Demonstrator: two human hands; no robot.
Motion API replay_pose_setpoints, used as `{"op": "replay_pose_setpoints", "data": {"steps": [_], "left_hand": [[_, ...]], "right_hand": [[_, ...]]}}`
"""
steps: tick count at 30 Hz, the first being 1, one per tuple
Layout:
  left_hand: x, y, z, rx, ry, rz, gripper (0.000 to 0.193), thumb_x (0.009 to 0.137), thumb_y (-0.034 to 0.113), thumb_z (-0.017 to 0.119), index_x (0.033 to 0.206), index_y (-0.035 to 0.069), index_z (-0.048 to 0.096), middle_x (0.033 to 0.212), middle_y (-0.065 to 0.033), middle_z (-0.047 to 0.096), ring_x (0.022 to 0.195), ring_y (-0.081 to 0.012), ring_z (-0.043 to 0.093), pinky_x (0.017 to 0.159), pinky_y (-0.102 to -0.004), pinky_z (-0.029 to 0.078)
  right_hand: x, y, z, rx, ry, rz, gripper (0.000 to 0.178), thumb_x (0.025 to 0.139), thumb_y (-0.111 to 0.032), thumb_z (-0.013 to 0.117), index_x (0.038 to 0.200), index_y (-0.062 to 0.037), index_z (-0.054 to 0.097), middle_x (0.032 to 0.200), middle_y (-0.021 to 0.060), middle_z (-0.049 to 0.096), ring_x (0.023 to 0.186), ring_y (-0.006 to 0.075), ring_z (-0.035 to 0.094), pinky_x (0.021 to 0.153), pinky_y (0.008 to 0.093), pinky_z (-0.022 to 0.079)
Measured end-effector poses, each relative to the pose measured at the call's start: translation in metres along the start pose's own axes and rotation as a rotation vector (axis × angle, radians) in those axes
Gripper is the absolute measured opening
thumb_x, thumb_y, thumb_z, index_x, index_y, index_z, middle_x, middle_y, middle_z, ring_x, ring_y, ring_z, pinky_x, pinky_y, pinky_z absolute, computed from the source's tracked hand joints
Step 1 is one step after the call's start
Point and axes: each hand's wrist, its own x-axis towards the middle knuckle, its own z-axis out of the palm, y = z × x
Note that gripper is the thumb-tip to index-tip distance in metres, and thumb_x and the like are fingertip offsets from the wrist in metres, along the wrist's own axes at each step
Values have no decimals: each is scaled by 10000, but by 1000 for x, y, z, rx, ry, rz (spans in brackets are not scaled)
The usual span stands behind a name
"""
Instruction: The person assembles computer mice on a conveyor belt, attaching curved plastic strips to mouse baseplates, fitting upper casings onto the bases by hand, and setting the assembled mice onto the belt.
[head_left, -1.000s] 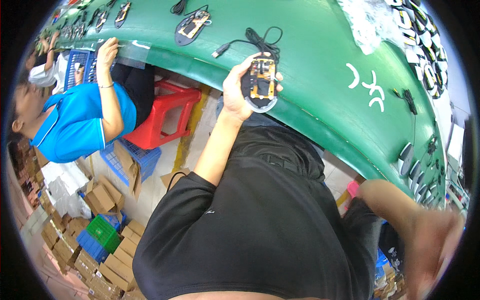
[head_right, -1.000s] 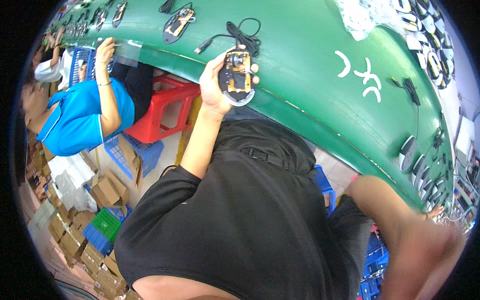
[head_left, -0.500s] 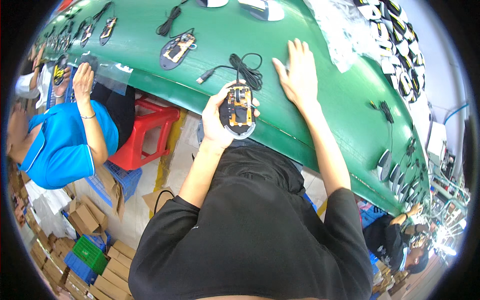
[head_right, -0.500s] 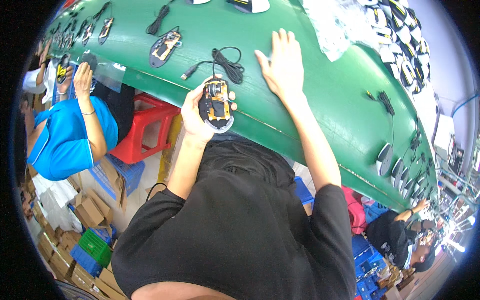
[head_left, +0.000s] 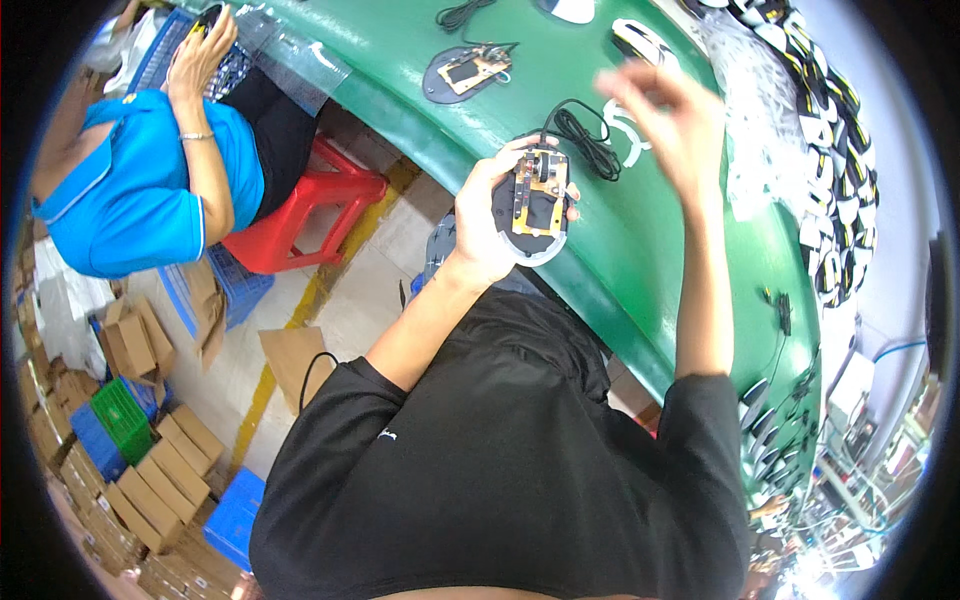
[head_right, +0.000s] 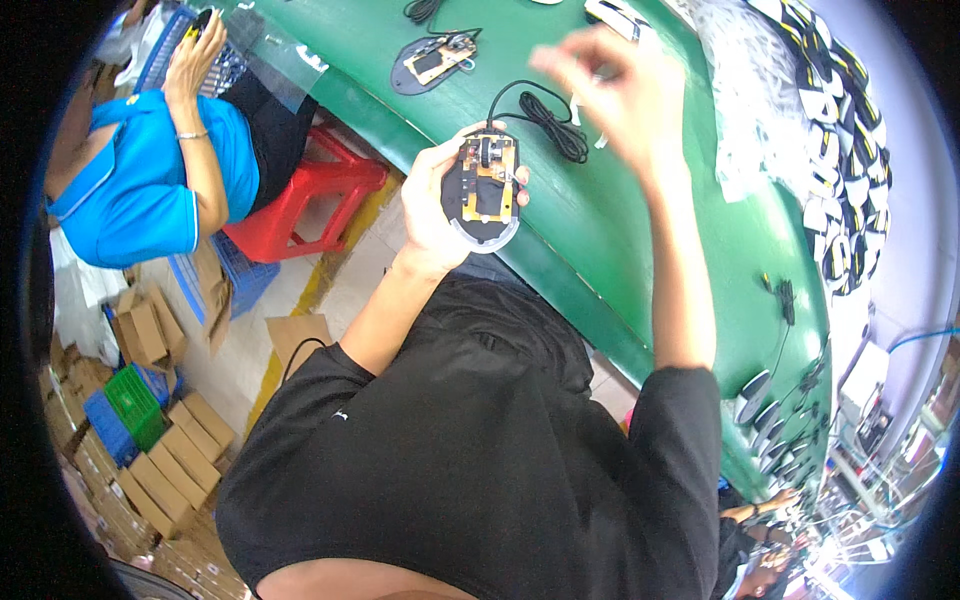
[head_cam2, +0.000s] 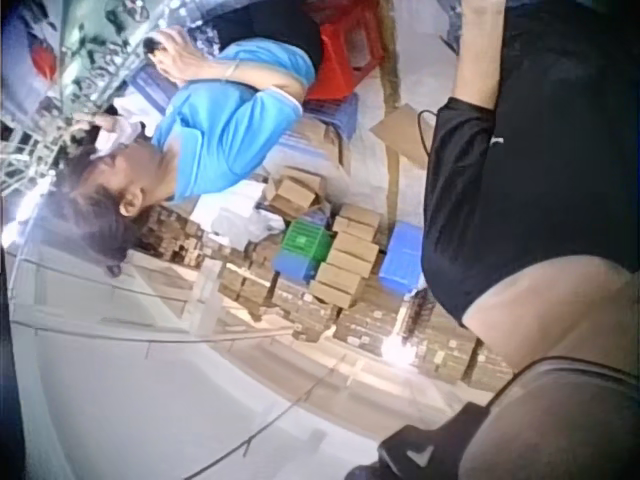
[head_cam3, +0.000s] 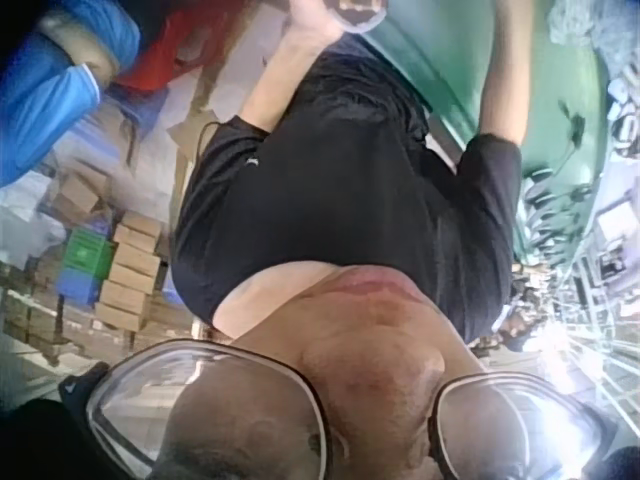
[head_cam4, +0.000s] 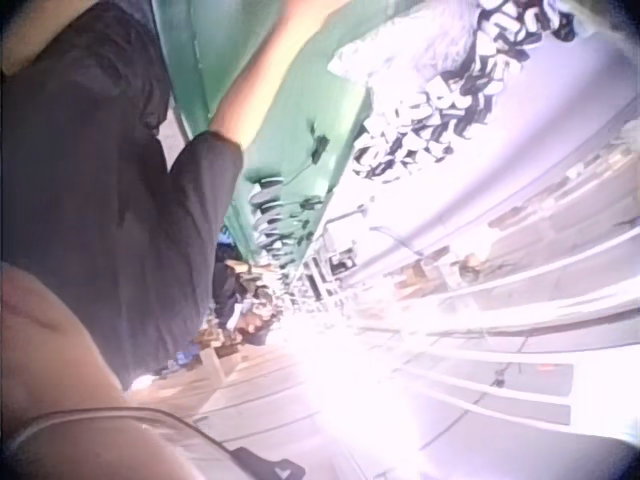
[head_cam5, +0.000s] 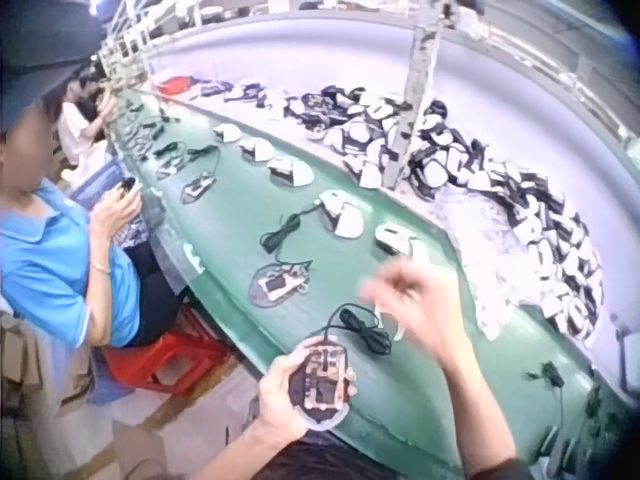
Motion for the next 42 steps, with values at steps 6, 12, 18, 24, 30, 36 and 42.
{"op": "replay_pose_setpoints", "data": {"steps": [6, 12, 18, 24, 30, 36, 42], "left_hand": [[-1, 0, 5, 1, 90, 58, 414, 933, 264, 431, 1248, 3, 497, 1027, -136, 637, 894, -235, 648, 788, -361, 547], [1, -2, 9, 12, 75, 143, 355, 936, 202, 446, 1233, 13, 496, 1023, -114, 634, 896, -198, 648, 787, -325, 543], [5, -11, 9, 141, 67, 256, 352, 937, 194, 450, 1231, 1, 473, 1010, -129, 626, 911, -209, 649, 799, -335, 544], [8, -23, 0, 640, -22, 699, 575, 790, -34, 715, 1274, -1, 405, 1082, -135, 579, 942, -178, 618, 863, -315, 512], [17, 3, -1, 382, 144, 312, 621, 747, -109, 734, 1277, 42, 448, 1023, -126, 630, 871, -210, 674, 743, -324, 588], [15, 4, 11, 344, 66, 276, 602, 761, -119, 670, 1299, 32, 444, 1059, -186, 632, 883, -310, 687, 780, -384, 586], [8, 9, 13, 268, 36, 246, 530, 796, -77, 605, 1291, 8, 436, 1115, -228, 613, 907, -353, 680, 789, -422, 589]], "right_hand": [[-81, -40, 12, 21, -123, 28, 189, 712, -107, 819, 833, -45, 689, 749, 39, 656, 655, 114, 621, 603, 257, 510], [-93, -36, 29, -210, 141, -172, 141, 722, -29, 770, 834, -51, 689, 789, 72, 661, 699, 231, 644, 616, 318, 524], [-95, -40, 33, 38, 55, 207, 112, 793, -52, 741, 871, -21, 667, 765, 44, 641, 670, 133, 621, 605, 264, 499], [-108, -51, 52, 913, 132, 763, 127, 907, -131, 652, 927, -9, 679, 667, -16, 589, 503, 21, 431, 465, 176, 324], [-82, -28, 29, 947, -250, 823, 378, 951, -356, 582, 978, 1, 703, 633, 49, 626, 488, 87, 537, 474, 211, 430], [34, 107, -9, -701, 150, -190, 615, 729, -286, 760, 1286, -102, 575, 1321, 168, 558, 1250, 322, 496, 1048, 400, 395], [46, 128, -20, -306, 33, 59, 494, 812, -262, 727, 1247, -62, 603, 1227, 128, 628, 1101, 281, 617, 963, 356, 463]]}}
